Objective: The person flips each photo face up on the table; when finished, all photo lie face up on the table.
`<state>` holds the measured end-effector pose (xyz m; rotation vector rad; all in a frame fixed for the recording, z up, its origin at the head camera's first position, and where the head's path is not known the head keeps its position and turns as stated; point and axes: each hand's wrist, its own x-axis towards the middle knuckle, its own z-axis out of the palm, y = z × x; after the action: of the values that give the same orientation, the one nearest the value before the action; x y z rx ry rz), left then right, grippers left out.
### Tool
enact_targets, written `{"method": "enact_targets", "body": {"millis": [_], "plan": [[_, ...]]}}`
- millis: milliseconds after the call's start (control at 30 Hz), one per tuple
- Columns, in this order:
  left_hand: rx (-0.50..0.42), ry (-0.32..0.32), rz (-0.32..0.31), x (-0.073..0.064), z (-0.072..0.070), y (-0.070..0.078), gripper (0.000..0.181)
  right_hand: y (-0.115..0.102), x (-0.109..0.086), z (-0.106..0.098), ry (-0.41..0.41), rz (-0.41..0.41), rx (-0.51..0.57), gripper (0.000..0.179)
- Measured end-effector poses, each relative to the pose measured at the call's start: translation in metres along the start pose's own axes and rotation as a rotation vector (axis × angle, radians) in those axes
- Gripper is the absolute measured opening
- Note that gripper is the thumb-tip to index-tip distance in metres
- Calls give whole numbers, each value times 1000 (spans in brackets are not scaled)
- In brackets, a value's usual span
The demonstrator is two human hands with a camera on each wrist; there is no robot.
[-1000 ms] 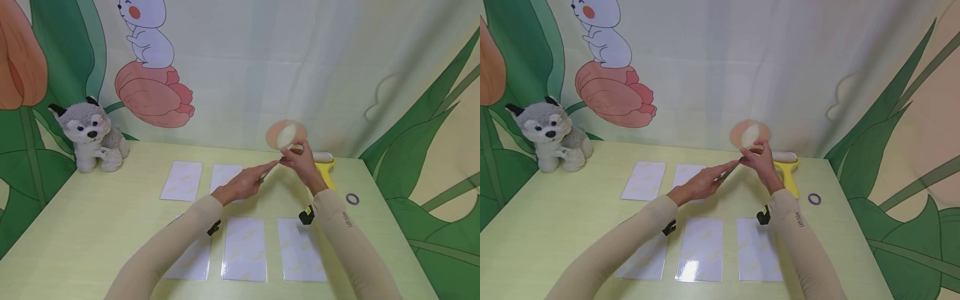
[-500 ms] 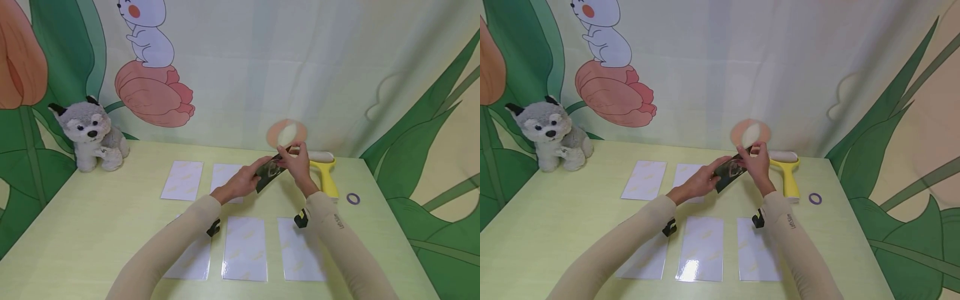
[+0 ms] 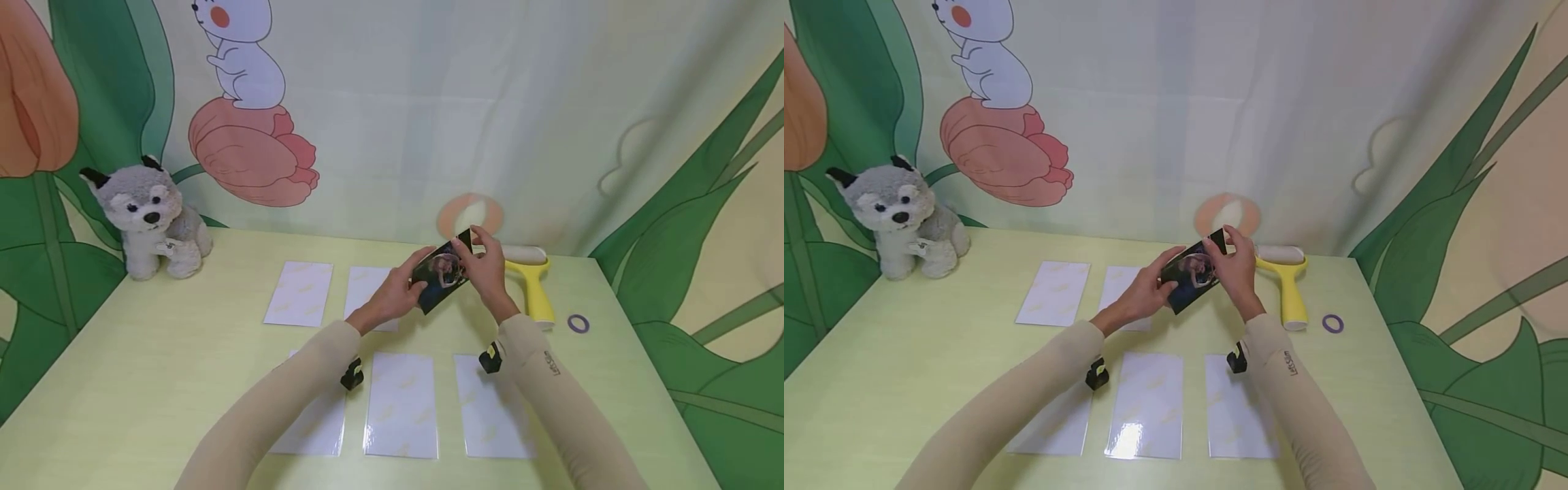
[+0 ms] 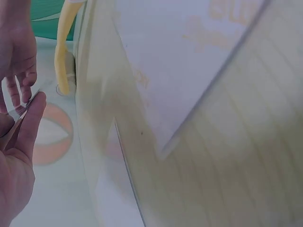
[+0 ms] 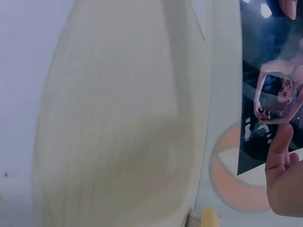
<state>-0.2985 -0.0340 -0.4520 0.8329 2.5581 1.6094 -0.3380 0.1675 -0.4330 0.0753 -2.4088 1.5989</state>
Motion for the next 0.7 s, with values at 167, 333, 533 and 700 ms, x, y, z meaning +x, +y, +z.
{"method": "enact_targets", "body": {"millis": [167,333,533,700], "plan": [[-46,48,-23,0,2,1,67,2,-2,0,49,-61,-131,61],[-57,108,-26,1,3,2,67,8,-6,3,78,-53,-155,62],[-76,185,-32,3,4,3,67,16,-7,7,113,-31,-103,64],[-145,207,-36,3,5,4,66,20,-12,8,63,106,129,67]]}}
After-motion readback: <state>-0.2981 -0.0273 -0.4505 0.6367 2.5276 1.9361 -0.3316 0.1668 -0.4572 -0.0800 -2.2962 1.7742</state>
